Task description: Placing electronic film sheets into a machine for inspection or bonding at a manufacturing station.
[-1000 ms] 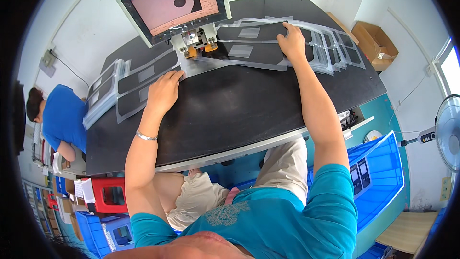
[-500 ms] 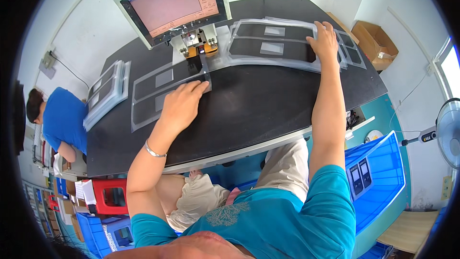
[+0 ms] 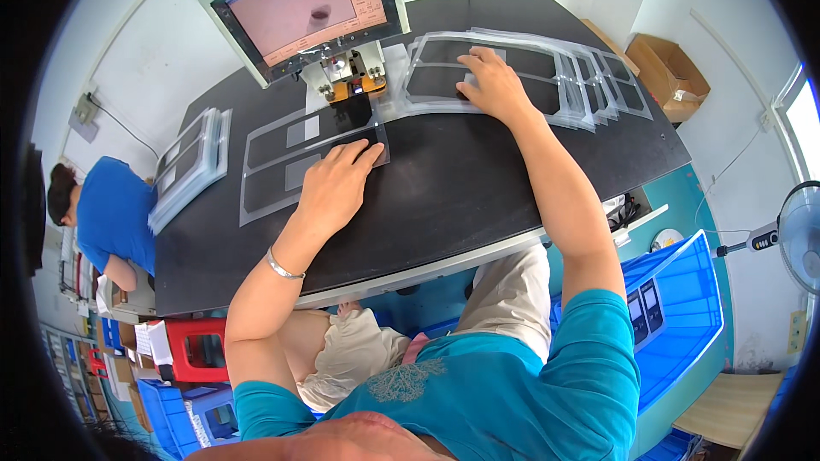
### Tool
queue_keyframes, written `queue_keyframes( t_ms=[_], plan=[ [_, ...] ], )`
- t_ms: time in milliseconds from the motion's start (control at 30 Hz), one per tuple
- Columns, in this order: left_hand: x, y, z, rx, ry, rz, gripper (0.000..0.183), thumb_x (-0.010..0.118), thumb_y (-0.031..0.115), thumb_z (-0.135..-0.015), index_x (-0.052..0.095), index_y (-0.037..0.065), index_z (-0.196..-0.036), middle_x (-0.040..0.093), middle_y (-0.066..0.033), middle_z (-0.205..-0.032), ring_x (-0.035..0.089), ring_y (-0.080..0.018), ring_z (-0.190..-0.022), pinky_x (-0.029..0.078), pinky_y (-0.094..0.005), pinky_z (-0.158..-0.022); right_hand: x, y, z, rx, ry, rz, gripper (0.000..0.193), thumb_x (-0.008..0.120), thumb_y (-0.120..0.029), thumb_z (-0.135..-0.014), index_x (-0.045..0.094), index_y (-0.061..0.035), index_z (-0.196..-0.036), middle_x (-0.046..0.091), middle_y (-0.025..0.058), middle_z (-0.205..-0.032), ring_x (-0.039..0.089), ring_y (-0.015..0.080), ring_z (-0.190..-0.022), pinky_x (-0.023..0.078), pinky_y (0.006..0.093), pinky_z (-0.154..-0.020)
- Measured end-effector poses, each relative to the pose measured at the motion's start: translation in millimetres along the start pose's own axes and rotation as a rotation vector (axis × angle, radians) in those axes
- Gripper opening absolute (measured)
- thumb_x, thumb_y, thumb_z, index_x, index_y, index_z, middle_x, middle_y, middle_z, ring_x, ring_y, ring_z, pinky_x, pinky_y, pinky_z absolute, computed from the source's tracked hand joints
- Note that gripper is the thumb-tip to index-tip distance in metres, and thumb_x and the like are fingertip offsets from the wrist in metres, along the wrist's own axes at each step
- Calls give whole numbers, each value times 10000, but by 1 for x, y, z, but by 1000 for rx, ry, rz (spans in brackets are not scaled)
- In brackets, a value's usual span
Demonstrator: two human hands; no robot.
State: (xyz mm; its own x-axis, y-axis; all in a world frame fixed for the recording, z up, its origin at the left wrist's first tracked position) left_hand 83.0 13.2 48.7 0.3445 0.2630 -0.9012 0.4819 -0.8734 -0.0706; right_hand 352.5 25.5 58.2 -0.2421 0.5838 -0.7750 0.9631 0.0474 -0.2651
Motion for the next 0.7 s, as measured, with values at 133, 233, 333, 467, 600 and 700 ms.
queue_keyframes(
  t_ms=[133,233,333,467,600,700],
  plan=[
    [1,-1,1,-18,-19,2,369,617,84,-897,631,92,-1265,635,-95,-1253,622,-273,-1099,559,-382,-853,-5,-1,2,-31,-6,2,455,707,-219,-840,621,-84,-1265,566,152,-1328,546,342,-1234,451,415,-1035],
    [-2,-2,3,-31,-31,34,400,625,99,-901,601,96,-1301,615,-98,-1287,600,-281,-1146,548,-395,-892,-1,5,4,1,-91,-4,451,702,-236,-848,623,-72,-1261,596,163,-1298,556,342,-1221,448,414,-1037],
    [-12,-5,6,-28,-30,85,431,628,108,-906,575,114,-1333,598,-95,-1317,576,-291,-1193,538,-406,-924,0,7,3,-2,-122,-22,454,694,-285,-853,633,-68,-1247,628,169,-1253,570,341,-1206,462,433,-1012],
    [-10,-12,9,-37,-174,170,439,621,104,-912,570,159,-1345,585,-79,-1343,566,-297,-1217,534,-411,-937,3,9,4,-10,-173,-40,443,684,-298,-862,642,-60,-1233,632,171,-1258,584,343,-1182,466,424,-1003],
    [1,-18,10,-72,-224,193,426,608,99,-918,579,169,-1337,583,-77,-1354,574,-294,-1208,536,-414,-931,5,11,5,-3,-199,-60,440,682,-304,-866,645,-58,-1229,631,169,-1260,588,341,-1177,466,423,-1002],
    [8,-29,3,-71,-146,112,404,589,90,-925,590,151,-1324,583,-89,-1356,581,-289,-1202,541,-416,-918,5,12,5,2,-199,-43,436,681,-310,-868,646,-65,-1227,632,162,-1255,590,337,-1173,467,421,-999]
  ],
)
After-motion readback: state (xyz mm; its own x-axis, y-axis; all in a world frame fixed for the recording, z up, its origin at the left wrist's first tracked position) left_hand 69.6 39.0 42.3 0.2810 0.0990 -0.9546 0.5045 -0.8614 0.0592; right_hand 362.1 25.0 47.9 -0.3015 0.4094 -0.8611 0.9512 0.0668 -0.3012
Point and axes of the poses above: each hand's wrist, its own z-axis away from the middle knuckle, its own x-axis out of the palm, y = z × x, the point moved 9 cm from there along -z, towards the middle knuckle
